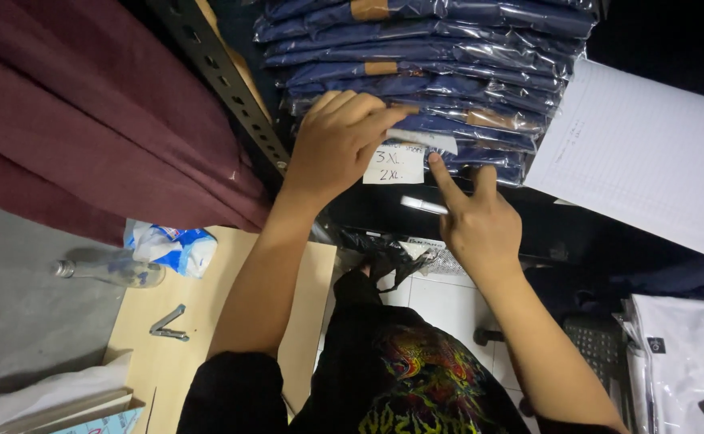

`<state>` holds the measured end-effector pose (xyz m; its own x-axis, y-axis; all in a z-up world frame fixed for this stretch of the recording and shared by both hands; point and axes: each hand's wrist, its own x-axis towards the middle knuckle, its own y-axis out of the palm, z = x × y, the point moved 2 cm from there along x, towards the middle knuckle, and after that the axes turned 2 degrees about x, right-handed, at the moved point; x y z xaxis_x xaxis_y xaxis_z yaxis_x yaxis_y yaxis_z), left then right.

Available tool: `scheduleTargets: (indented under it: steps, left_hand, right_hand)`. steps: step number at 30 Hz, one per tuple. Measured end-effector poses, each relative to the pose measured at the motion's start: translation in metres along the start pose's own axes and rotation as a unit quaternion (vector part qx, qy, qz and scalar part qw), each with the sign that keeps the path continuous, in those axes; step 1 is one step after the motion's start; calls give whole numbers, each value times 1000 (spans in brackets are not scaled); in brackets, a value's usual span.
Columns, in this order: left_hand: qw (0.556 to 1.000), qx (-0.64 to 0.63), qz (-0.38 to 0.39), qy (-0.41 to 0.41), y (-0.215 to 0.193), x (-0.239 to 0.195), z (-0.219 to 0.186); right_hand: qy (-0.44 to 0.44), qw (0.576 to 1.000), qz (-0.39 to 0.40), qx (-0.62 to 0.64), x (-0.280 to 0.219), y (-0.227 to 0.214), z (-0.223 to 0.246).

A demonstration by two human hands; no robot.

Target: The person is writing on a notepad to record the inventory of a stack of packaged blue garments on a shelf.

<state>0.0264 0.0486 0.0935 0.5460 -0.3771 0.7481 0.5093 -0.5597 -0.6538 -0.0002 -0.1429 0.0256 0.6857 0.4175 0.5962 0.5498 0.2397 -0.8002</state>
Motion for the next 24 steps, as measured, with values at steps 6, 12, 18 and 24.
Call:
scheduleTargets:
  steps: [6, 12, 18, 24]
  left_hand:
    - [999, 19, 6, 38, 3, -6, 2]
    - [999, 33, 7, 29, 13, -11, 7]
    - [1000, 21, 6, 19, 12, -10, 5]
    - [1000, 15, 15, 16, 10, -10, 4]
  right_hand:
    - [17, 1000, -15, 9, -8, 11, -5]
    - [14, 999, -27, 15, -7, 13, -4]
    - [16, 999, -33, 14, -4, 6, -1]
    - [21, 999, -23, 17, -9, 13, -5]
